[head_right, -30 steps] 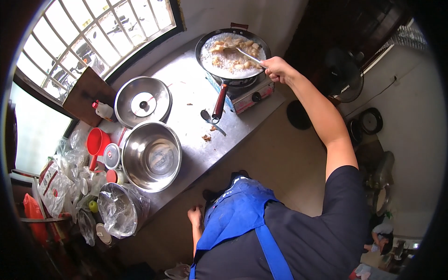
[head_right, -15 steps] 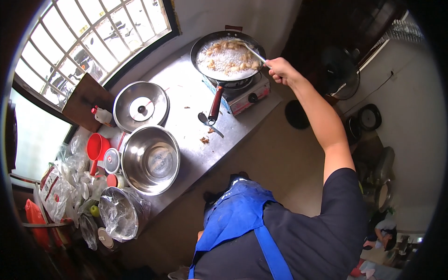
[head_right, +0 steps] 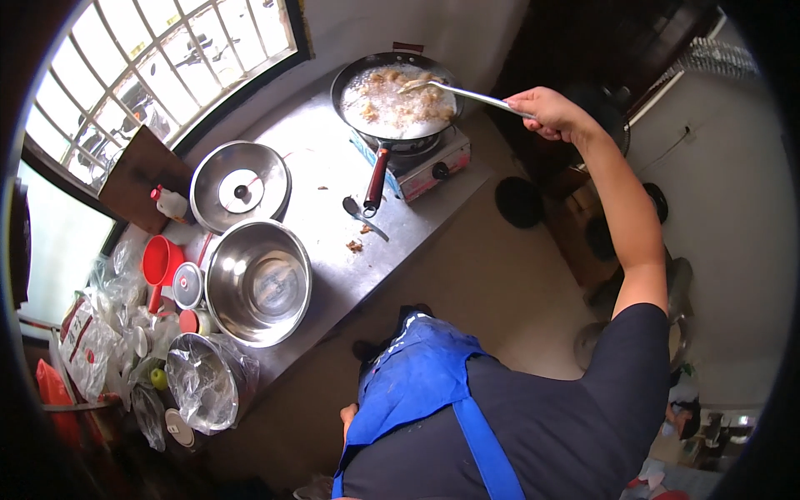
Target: The person stirs pieces of food in a pan with a spatula while the pan sits on a portable gas stove. Then they walk across the room while holding a small object.
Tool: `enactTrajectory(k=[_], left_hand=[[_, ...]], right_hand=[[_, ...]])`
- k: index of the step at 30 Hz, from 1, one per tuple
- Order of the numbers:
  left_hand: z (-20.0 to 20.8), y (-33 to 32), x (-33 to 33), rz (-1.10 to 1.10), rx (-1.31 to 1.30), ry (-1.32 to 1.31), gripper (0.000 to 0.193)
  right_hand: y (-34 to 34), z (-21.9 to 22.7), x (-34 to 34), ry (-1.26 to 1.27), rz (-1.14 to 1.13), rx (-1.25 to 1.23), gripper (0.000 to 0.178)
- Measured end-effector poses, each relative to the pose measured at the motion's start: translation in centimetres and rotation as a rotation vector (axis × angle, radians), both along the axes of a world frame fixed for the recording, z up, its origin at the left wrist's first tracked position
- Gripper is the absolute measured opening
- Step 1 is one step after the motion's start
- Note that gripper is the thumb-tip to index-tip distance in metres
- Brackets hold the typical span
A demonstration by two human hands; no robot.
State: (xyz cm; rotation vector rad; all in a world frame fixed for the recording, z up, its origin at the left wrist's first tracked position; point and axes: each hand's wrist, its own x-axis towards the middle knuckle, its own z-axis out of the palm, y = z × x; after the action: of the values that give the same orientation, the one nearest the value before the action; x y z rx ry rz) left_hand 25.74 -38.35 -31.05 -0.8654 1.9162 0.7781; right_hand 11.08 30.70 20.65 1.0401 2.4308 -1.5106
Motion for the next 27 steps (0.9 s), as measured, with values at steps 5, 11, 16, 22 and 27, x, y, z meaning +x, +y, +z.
enactTrajectory(k=[5, 11, 16, 22, 27], left_hand=[[2.0, 1.8, -1.4, 0.045, -0.016, -0.007, 0.041], [1.5, 2.0, -1.4, 0.103, -0.011, 0.005, 0.041], [1.0, 1.4, -1.3, 0.066, -0.041, -0.048, 0.042], [1.2, 1.3, -0.8, 0.093, -0.042, 0.036, 0.04], [-1.4, 0.7, -0.4, 0.184, -0.004, 0.077, 0.029]], right_hand=[[1.5, 2.2, 1.3, -0.112, 0.051, 0.206, 0.034], [3.7, 0.9, 0.1, -0.212, 0.149, 0.342, 0.032], [3.5, -6.3, -3.7, -0.108, 0.148, 0.31, 0.032], [2.6, -5.8, -5.3, -0.106, 0.038, 0.156, 0.032], [5.4, 1.8, -3.8, -0.131, 0.19, 0.362, 0.03]])
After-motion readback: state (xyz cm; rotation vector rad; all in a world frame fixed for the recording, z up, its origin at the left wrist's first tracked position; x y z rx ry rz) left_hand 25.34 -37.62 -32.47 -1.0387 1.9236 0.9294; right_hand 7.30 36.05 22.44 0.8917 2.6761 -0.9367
